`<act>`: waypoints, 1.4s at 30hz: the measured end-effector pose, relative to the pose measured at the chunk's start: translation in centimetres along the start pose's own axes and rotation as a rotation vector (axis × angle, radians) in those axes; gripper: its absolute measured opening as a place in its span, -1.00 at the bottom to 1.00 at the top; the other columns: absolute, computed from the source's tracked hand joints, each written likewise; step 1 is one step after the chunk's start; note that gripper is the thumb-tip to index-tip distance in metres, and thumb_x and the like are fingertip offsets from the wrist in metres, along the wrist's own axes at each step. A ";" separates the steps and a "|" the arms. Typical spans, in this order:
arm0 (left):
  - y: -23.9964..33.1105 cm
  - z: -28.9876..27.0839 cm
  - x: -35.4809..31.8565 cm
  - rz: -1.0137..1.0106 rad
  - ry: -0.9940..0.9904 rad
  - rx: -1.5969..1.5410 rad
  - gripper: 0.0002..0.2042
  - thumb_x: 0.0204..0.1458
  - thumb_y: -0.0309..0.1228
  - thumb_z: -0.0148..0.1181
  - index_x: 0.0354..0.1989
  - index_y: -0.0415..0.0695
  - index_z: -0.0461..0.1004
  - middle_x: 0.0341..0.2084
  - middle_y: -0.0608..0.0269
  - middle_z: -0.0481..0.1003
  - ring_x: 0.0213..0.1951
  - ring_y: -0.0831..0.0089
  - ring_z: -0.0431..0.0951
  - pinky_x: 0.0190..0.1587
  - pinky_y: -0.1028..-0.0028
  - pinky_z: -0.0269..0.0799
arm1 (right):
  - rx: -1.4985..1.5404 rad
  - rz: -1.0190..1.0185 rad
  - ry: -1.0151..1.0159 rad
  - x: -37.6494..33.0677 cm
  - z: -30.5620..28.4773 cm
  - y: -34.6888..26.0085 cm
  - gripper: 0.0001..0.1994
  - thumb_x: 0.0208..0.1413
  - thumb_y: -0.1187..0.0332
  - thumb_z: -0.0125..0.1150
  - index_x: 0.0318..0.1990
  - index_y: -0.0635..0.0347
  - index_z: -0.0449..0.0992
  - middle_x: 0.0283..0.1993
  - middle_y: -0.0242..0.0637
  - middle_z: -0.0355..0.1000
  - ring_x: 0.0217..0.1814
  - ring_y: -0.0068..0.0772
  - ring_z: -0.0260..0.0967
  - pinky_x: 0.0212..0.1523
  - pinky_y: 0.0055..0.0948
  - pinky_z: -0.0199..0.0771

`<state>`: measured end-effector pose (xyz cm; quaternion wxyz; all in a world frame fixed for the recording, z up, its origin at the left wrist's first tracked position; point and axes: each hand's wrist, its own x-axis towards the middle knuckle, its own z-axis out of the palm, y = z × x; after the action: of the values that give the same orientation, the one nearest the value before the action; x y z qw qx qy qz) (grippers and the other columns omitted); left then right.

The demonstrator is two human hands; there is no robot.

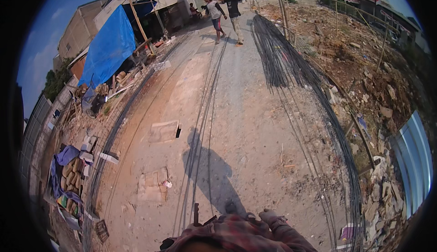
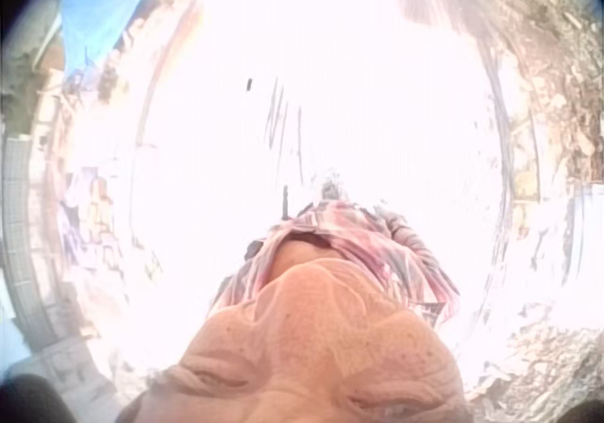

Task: The person bends long pieces of metal rebar using a long-handled bending tool by hand on a construction site.

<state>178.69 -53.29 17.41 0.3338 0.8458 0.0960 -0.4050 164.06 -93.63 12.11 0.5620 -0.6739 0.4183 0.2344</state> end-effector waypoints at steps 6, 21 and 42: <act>8.4 -0.8 -4.1 0.245 0.134 -0.031 -0.60 0.02 -0.27 0.28 0.03 -0.13 0.48 -0.44 0.22 0.56 -0.37 0.50 0.57 -0.29 0.41 0.50 | 0.646 -0.255 -0.524 -5.7 1.8 -14.9 -0.51 0.13 0.50 -0.05 0.27 0.14 0.22 -0.24 -0.28 0.43 -0.29 -0.33 0.47 -0.26 -0.29 0.54; 19.5 -1.3 -5.9 0.636 0.013 0.009 -0.58 0.06 -0.29 0.24 0.09 -0.15 0.44 -0.15 0.06 0.58 -0.06 0.36 0.56 -0.03 0.41 0.44 | 0.852 -0.464 -0.732 -13.4 3.9 -22.2 -0.39 0.14 0.48 0.00 0.38 -0.02 0.09 -0.24 -0.34 0.41 -0.31 -0.43 0.38 -0.28 -0.45 0.43; 17.7 -2.5 -6.2 0.371 -0.020 0.037 -0.61 0.02 -0.19 0.29 -0.03 -0.14 0.53 -0.32 0.15 0.58 -0.23 0.38 0.57 -0.15 0.39 0.46 | -0.194 -0.957 -0.417 -13.8 3.2 -24.9 -0.28 -0.02 0.45 0.06 0.36 0.14 0.01 -0.40 -0.22 0.43 -0.36 -0.29 0.40 -0.30 -0.32 0.39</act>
<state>183.84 -64.43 31.78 0.3883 0.8508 -0.0723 -0.3466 177.66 -85.97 36.15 0.6126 -0.7774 -0.0803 0.1181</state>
